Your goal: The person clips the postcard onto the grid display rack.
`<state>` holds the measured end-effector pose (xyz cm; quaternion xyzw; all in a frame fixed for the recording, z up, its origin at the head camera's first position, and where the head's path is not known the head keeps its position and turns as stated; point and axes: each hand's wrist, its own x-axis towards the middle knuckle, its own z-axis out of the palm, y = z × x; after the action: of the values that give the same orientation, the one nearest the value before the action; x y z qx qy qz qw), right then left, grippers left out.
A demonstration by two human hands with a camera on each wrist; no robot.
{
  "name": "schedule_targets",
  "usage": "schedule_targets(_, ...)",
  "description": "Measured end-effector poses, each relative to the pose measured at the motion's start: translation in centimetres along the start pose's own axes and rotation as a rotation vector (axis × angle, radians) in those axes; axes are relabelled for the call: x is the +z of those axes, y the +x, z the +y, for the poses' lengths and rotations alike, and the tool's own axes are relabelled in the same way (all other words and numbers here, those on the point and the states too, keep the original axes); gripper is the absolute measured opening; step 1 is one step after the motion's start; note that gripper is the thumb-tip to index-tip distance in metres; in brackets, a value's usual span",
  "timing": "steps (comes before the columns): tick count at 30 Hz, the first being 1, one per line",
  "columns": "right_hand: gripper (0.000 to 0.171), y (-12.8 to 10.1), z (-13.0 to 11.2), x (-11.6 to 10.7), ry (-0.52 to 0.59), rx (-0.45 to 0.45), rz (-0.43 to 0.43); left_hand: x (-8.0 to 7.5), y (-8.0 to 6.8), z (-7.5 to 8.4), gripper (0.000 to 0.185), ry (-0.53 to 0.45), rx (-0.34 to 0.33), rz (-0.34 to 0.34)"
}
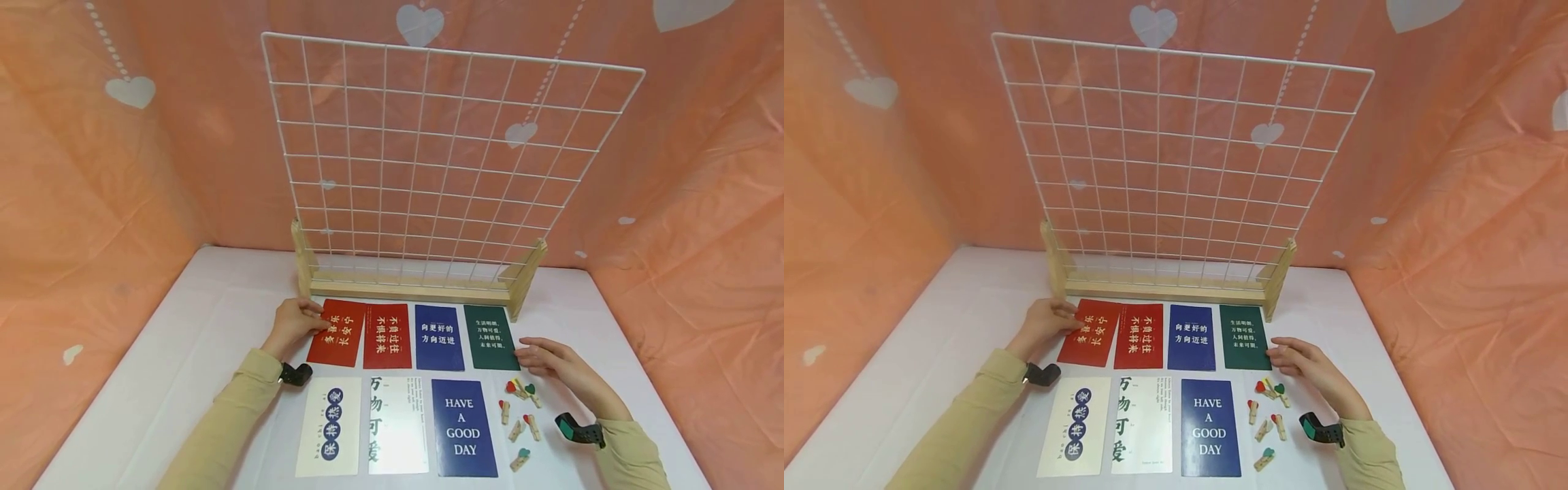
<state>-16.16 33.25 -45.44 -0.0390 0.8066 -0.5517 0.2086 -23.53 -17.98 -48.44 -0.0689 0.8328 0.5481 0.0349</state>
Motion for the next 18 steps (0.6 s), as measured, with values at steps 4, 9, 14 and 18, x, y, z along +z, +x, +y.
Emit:
schedule_targets(4, 0.055, 0.0, -0.1, 0.0, -0.004, 0.006, 0.004, 0.3, -0.2, 0.0, 0.034, -0.006, -0.021, 0.04)
schedule_targets(9, 0.055, 0.0, -0.2, 0.0, -0.021, 0.03, -0.003, 0.4, -0.5, 0.0, 0.032, -0.021, -0.034, 0.083)
schedule_targets(14, 0.056, 0.1, -0.3, 0.1, -0.017, 0.044, -0.007, 0.5, -1.1, -0.2, 0.035, -0.056, -0.059, 0.114)
schedule_targets(18, 0.057, 0.2, -0.3, 0.1, -0.007, 0.046, -0.01, 0.5, -1.2, -0.3, 0.037, -0.087, -0.053, 0.126)
